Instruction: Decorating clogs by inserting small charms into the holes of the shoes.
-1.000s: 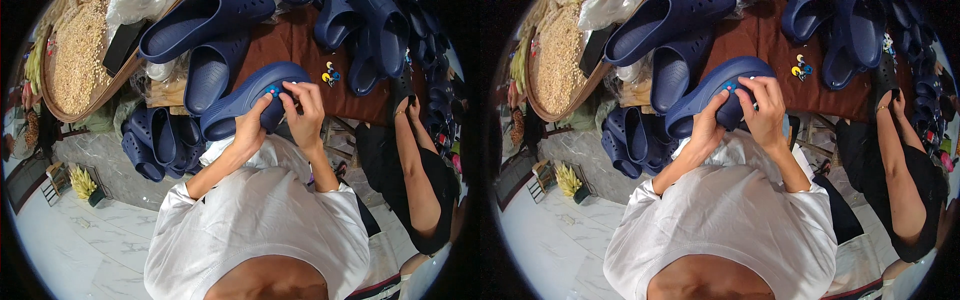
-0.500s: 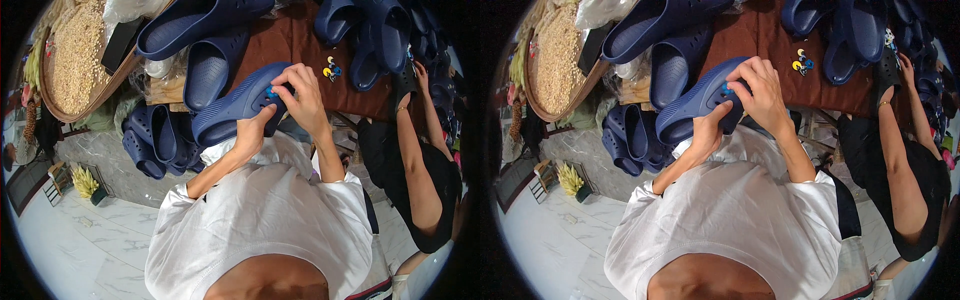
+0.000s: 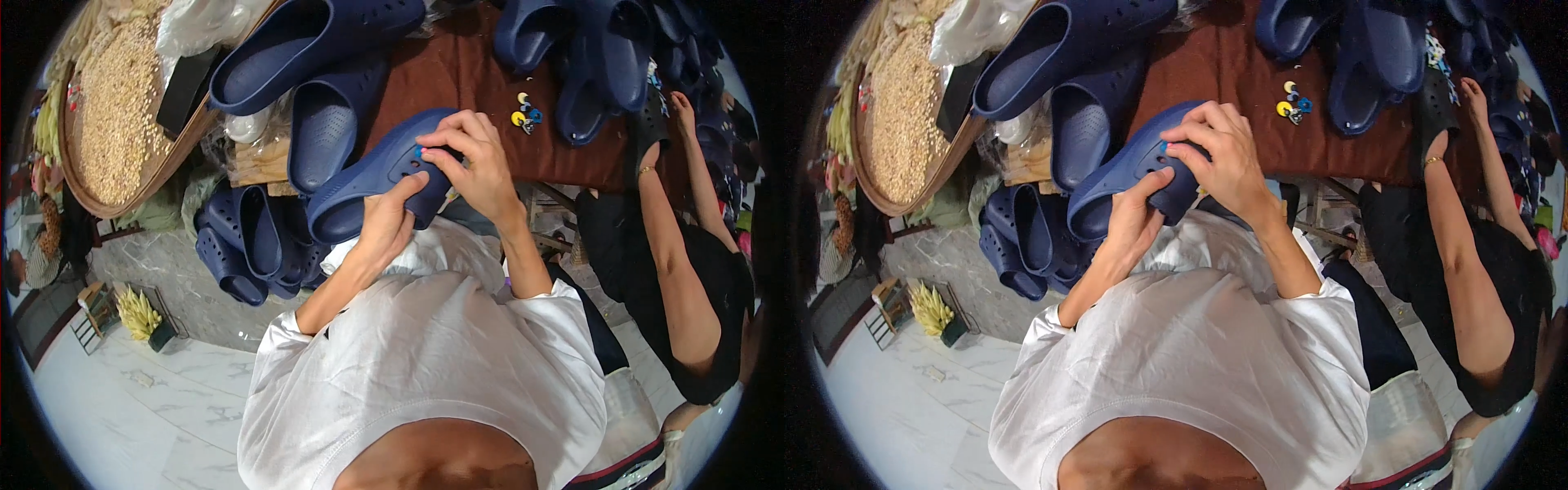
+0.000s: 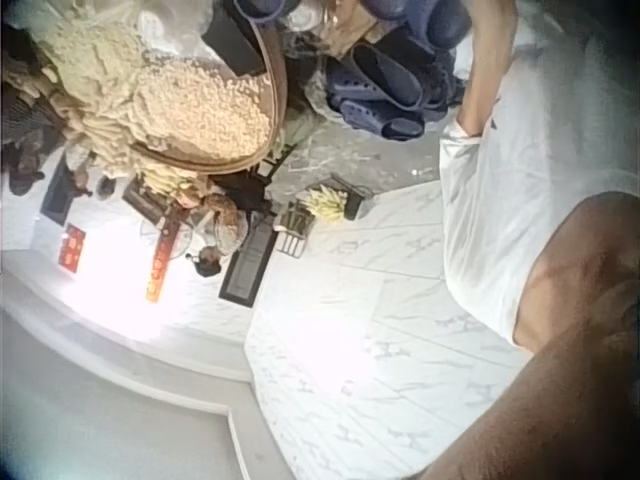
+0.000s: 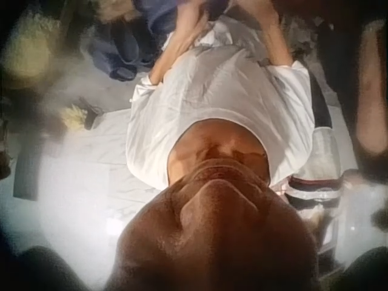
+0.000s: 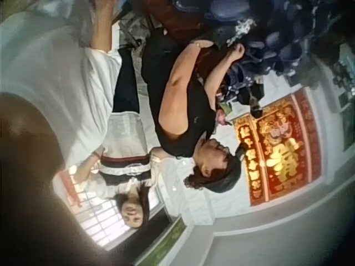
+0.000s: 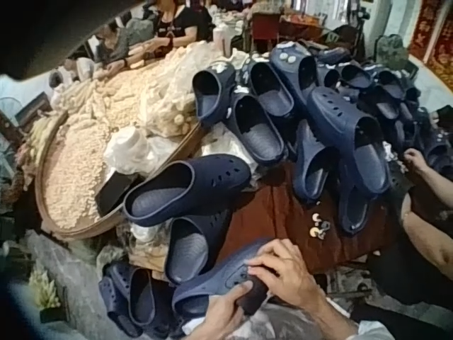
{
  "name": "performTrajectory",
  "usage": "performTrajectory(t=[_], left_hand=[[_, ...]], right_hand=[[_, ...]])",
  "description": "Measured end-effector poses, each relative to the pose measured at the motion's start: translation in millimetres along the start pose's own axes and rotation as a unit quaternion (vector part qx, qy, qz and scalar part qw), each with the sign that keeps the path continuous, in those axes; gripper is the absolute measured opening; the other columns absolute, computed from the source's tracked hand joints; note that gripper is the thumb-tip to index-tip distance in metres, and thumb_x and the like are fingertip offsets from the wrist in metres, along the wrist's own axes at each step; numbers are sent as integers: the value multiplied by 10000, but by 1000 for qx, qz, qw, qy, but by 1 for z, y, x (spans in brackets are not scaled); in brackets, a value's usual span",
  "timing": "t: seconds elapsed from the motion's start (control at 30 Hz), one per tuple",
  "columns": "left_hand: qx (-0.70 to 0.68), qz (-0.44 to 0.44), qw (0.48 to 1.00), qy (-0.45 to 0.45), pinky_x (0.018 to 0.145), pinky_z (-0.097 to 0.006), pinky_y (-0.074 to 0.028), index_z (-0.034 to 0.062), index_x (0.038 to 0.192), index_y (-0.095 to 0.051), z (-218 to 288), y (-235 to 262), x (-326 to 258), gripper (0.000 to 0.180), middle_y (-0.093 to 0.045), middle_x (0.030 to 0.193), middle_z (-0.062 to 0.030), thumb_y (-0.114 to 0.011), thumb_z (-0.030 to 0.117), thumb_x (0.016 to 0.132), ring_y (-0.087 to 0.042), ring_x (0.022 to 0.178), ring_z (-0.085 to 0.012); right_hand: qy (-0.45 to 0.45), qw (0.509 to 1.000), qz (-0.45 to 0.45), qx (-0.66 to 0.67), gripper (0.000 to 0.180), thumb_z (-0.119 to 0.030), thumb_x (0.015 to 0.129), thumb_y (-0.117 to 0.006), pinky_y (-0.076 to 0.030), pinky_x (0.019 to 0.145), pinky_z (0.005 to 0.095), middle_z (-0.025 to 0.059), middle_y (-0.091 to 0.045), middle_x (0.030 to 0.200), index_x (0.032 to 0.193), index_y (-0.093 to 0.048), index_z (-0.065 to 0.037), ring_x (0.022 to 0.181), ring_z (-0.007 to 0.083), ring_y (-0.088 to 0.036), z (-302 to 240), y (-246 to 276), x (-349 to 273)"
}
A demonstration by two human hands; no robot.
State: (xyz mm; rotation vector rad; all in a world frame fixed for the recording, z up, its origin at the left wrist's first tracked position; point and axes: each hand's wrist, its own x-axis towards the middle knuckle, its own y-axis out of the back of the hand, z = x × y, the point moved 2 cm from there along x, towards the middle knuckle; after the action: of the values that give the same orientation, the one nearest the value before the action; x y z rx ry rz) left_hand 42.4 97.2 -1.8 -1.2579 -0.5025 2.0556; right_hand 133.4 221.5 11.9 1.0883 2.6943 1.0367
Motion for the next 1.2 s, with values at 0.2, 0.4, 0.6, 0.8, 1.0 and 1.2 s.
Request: performTrajectory(t=[0.2,0.4,0.6,0.8,1.0,1.2], left_hand=[[-75,45,991,104,943,-376,-529,-29,1154,-564,-1,11,14,309,-631,1101,-110,-634,-30,853,-641,1032,-216],[-79,38,991,101,1014,-428,-499,-42,1196,-537,4,4,12,368,-626,1182,-162,-644,-8,845,-626,1099,-290],[-114,-18,986,120,1075,-439,-427,-61,1225,-508,10,7,8,413,-597,1244,-169,-612,-26,827,-587,1158,-285],[-118,-22,988,99,1048,-439,-436,-51,1241,-476,5,14,7,404,-593,1269,-171,-556,41,856,-589,1162,-292],[-135,-42,983,114,1065,-446,-428,-34,1249,-459,2,16,5,381,-595,1269,-156,-525,98,898,-585,1184,-275],[-119,-35,988,97,1058,-437,-434,-29,1251,-467,5,9,5,373,-607,1258,-151,-517,115,911,-594,1169,-264]], right_hand=[[9,999,30,-17,164,-120,813,-704,-414,874,368,63,-615,982,971,-737,-89,980,243,-560,1,-10,-6],[-62,973,224,4,155,-10,853,-663,-496,795,338,98,-635,971,992,-717,-51,896,255,-622,27,17,-24],[-134,951,211,-181,237,-63,858,-645,-453,860,425,148,-579,1021,1094,-636,-54,977,338,-577,93,38,-49],[-144,944,200,-217,229,-35,860,-637,-459,844,443,169,-576,1038,1089,-626,-29,980,362,-586,123,39,-54],[-139,938,227,-222,180,-14,891,-596,-477,818,433,158,-598,1015,1068,-628,-27,952,356,-606,122,39,-55],[-55,960,248,-118,137,0,898,-609,-499,816,363,122,-639,985,1013,-678,-29,923,278,-629,41,37,-40]])
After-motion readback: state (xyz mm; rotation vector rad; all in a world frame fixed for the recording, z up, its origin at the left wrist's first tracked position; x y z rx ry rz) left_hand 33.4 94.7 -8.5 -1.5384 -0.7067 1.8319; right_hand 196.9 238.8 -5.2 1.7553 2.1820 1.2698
